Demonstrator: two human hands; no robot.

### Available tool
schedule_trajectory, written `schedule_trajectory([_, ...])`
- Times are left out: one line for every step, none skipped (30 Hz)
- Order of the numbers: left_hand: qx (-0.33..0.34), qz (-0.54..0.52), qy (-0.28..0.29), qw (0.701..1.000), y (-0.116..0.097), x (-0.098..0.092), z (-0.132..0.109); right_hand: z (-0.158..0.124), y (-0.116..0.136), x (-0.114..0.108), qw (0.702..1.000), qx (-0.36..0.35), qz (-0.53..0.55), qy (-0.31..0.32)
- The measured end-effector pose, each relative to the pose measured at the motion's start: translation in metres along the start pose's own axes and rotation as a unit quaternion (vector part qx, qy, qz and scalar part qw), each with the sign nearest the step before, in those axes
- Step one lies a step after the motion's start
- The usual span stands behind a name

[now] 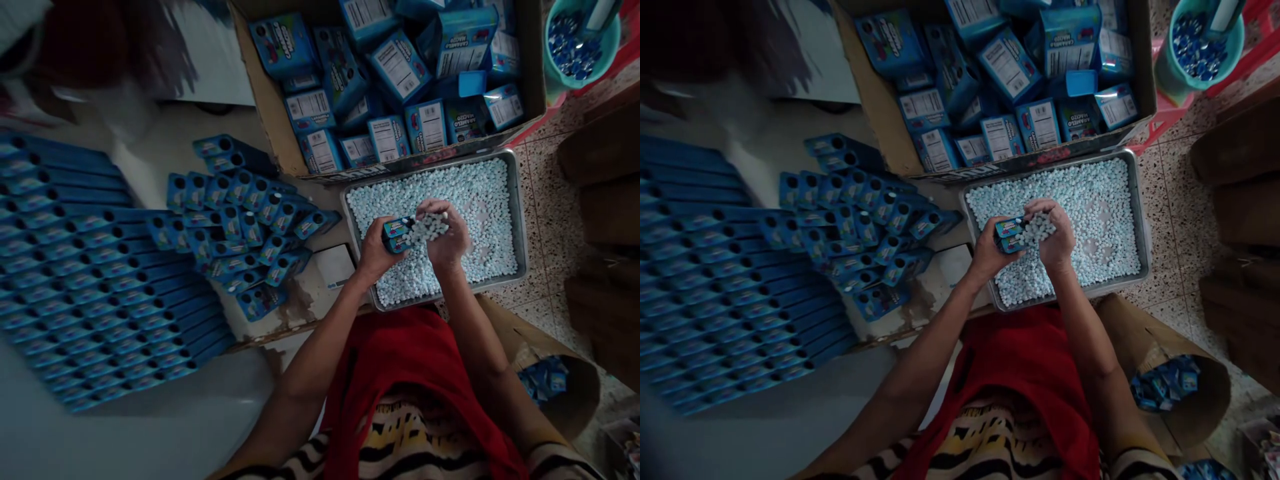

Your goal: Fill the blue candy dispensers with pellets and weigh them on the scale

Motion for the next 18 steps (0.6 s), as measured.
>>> schedule_trajectory([0.003,-0.001,0.009,1.000,0.000,-0.002,-0.002,0.000,-0.002,0.001,1.000,0.000,-0.009,-0.013])
schedule_trajectory([0.009,-0.004,0.021,1.000,0.000,-0.003,-0.004,-0.002,-0.004,0.003,1.000,0.001,-0.015,-0.022])
schedule_trajectory([0.016,-0.007,0.035,0.999,0.001,-0.004,-0.006,-0.004,-0.006,0.005,1.000,0.001,-0.018,-0.025])
schedule_trajectory([0.021,-0.011,0.045,0.999,0.002,-0.005,-0.008,-0.008,-0.007,0.007,1.000,0.001,-0.021,-0.022])
schedule_trajectory([0.023,-0.014,0.044,0.999,0.004,-0.007,-0.010,-0.012,-0.009,0.010,1.000,0.000,-0.027,-0.012])
schedule_trajectory([0.021,-0.016,0.035,0.999,0.008,-0.009,-0.010,-0.016,-0.010,0.012,0.999,-0.002,-0.035,0.002])
schedule_trajectory([0.017,-0.021,0.021,0.999,0.012,-0.010,-0.010,-0.019,-0.010,0.014,0.999,-0.006,-0.045,0.019])
schedule_trajectory([0.011,-0.032,0.010,0.999,0.017,-0.010,-0.009,-0.022,-0.010,0.013,0.998,-0.011,-0.056,0.036])
schedule_trajectory([0.005,-0.051,0.005,0.999,0.021,-0.009,-0.007,-0.023,-0.010,0.010,0.996,-0.017,-0.068,0.048])
schedule_trajectory([0.000,-0.078,0.005,0.997,0.026,-0.006,-0.006,-0.024,-0.010,0.002,0.995,-0.026,-0.085,0.054])
schedule_trajectory([-0.005,-0.111,0.004,0.994,0.029,-0.004,-0.004,-0.025,-0.010,-0.011,0.992,-0.039,-0.114,0.048])
schedule_trajectory([-0.009,-0.142,-0.003,0.990,0.033,-0.002,-0.002,-0.026,-0.011,-0.027,0.985,-0.055,-0.160,0.033])
schedule_trajectory([-0.014,-0.166,-0.018,0.986,0.037,-0.002,0.000,-0.030,-0.014,-0.046,0.972,-0.072,-0.225,0.013])
schedule_trajectory([-0.018,-0.181,-0.034,0.983,0.041,-0.003,0.001,-0.036,-0.018,-0.067,0.948,-0.092,-0.304,-0.012])
schedule_trajectory([-0.023,-0.187,-0.045,0.981,0.044,-0.003,0.001,-0.045,-0.026,-0.086,0.915,-0.104,-0.389,-0.025])
schedule_trajectory([-0.029,-0.187,-0.051,0.981,0.047,-0.004,0.001,-0.055,-0.036,-0.102,0.877,-0.114,-0.465,-0.030])
schedule_trajectory([-0.038,-0.183,-0.052,0.981,0.050,-0.004,0.000,-0.066,-0.048,-0.114,0.842,-0.120,-0.526,-0.022])
schedule_trajectory([-0.049,-0.178,-0.056,0.981,0.053,-0.005,-0.001,-0.075,-0.063,-0.122,0.808,-0.125,-0.576,0.001])
Point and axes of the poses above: each hand's wrist, its own z-axis towards the middle knuckle, its own x-axis out of the palm, y = z × x, the point moved 7 cm from there along z, towards the middle knuckle, and after that the axes turned 7 degrees about -y, right-handed, at the moved point
